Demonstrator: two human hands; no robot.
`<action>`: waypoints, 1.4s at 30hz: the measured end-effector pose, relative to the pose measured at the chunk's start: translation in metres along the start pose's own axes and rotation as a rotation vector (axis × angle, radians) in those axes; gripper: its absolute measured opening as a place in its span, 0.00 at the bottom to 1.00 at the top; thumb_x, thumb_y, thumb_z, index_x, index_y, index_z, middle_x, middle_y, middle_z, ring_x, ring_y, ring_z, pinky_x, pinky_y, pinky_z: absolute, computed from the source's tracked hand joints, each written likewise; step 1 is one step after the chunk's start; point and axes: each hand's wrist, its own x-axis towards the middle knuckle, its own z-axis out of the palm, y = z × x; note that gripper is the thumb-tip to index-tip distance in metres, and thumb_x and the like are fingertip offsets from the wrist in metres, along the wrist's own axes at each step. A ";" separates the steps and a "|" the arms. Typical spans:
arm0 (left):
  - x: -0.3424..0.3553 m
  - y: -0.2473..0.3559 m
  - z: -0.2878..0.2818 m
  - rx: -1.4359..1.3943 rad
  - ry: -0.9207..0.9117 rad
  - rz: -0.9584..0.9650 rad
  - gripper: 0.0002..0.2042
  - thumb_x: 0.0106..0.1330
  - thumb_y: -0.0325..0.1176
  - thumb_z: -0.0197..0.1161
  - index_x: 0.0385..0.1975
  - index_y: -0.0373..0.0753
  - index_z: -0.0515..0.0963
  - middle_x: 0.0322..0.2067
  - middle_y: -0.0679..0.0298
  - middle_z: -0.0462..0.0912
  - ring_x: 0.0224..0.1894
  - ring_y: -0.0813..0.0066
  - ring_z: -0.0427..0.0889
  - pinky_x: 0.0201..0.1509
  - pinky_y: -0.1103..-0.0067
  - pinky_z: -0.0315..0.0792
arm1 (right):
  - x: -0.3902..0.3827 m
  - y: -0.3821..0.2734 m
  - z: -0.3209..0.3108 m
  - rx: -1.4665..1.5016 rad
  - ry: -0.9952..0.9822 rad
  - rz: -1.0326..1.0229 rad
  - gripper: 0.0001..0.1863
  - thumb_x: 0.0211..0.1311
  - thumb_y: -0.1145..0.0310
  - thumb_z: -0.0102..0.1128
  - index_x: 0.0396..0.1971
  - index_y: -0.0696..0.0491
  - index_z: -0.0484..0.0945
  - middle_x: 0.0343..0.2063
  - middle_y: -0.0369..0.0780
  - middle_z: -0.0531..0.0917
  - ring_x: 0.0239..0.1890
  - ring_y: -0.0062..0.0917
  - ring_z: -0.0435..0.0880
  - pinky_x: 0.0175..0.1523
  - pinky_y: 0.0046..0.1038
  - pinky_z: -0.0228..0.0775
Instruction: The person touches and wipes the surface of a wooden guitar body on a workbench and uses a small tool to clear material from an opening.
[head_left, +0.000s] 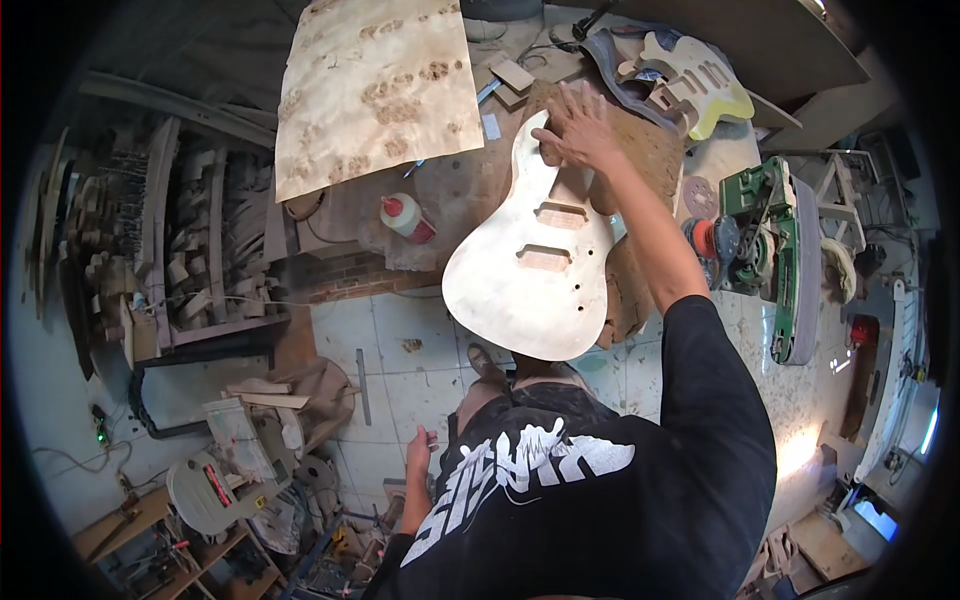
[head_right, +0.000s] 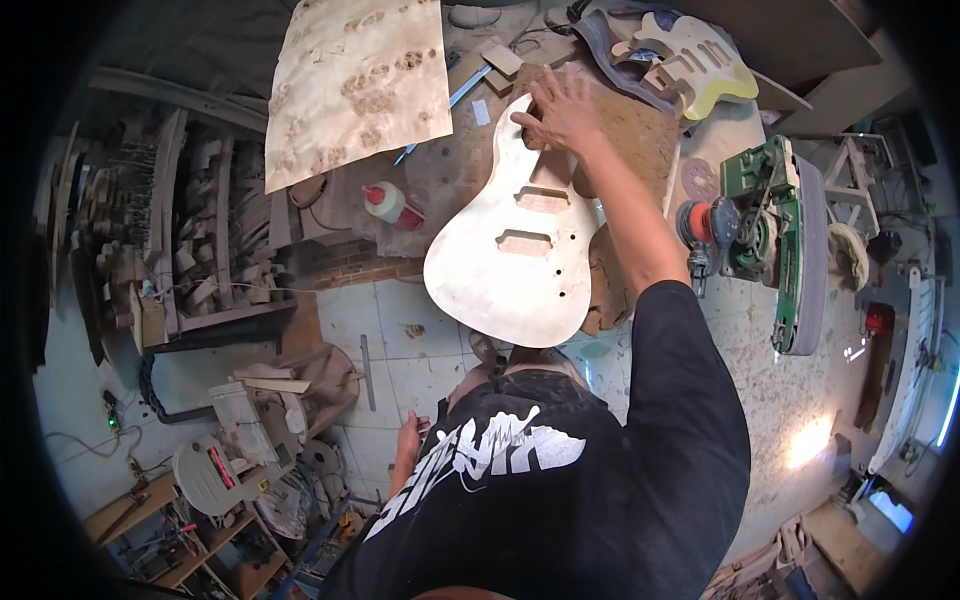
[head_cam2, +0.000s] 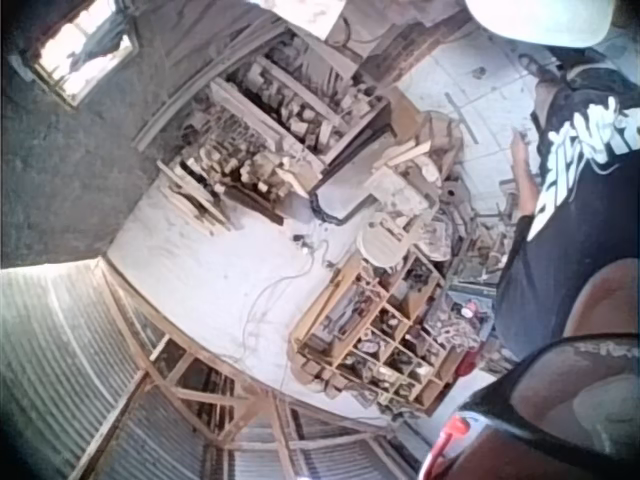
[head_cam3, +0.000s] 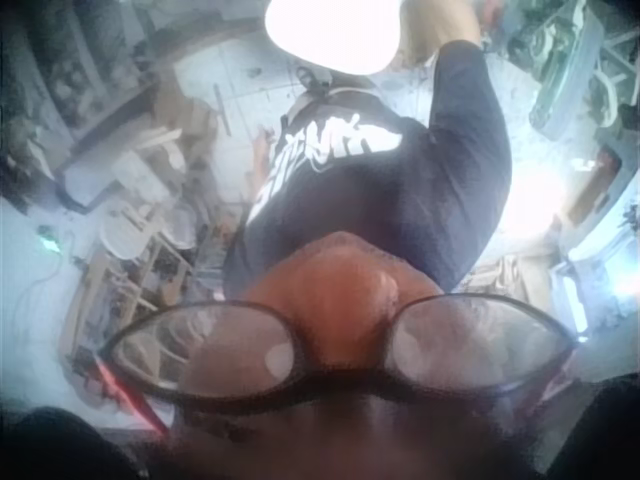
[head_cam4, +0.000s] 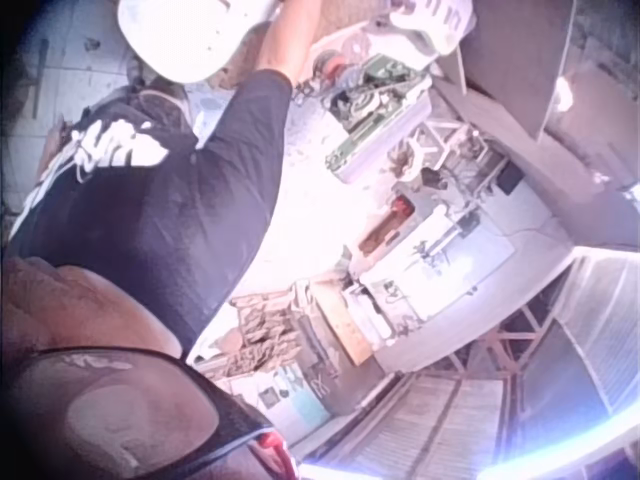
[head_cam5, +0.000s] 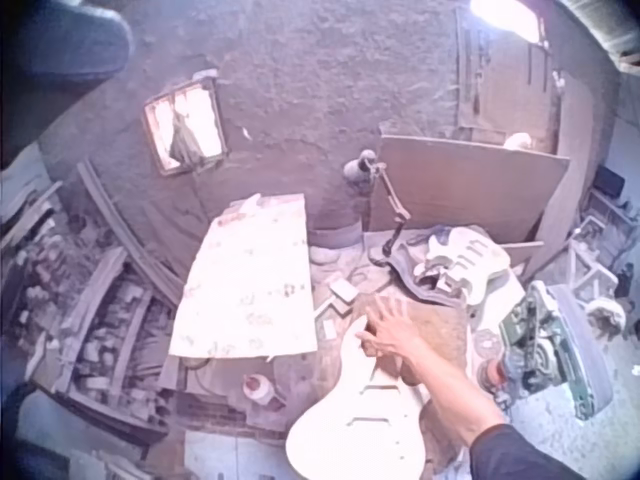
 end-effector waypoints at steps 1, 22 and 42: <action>0.000 -0.006 0.000 0.000 0.000 -0.004 0.36 0.79 0.60 0.43 0.51 0.25 0.81 0.47 0.52 0.86 0.47 0.65 0.85 0.51 0.72 0.81 | 0.000 -0.004 -0.001 0.019 -0.015 -0.016 0.51 0.66 0.20 0.26 0.77 0.42 0.59 0.80 0.41 0.46 0.82 0.48 0.36 0.80 0.57 0.26; 0.006 0.011 0.003 -0.033 0.008 0.077 0.36 0.80 0.60 0.42 0.52 0.26 0.81 0.48 0.51 0.86 0.49 0.64 0.85 0.52 0.72 0.80 | -0.014 -0.040 -0.005 0.031 -0.090 0.041 0.50 0.66 0.21 0.28 0.78 0.39 0.56 0.81 0.43 0.43 0.81 0.51 0.30 0.79 0.61 0.21; 0.013 0.008 0.005 -0.020 -0.015 0.074 0.35 0.81 0.58 0.41 0.51 0.25 0.80 0.49 0.51 0.86 0.51 0.64 0.84 0.52 0.72 0.80 | -0.041 -0.055 -0.001 0.056 -0.069 -0.045 0.48 0.68 0.22 0.27 0.77 0.40 0.58 0.81 0.43 0.44 0.81 0.52 0.31 0.78 0.62 0.20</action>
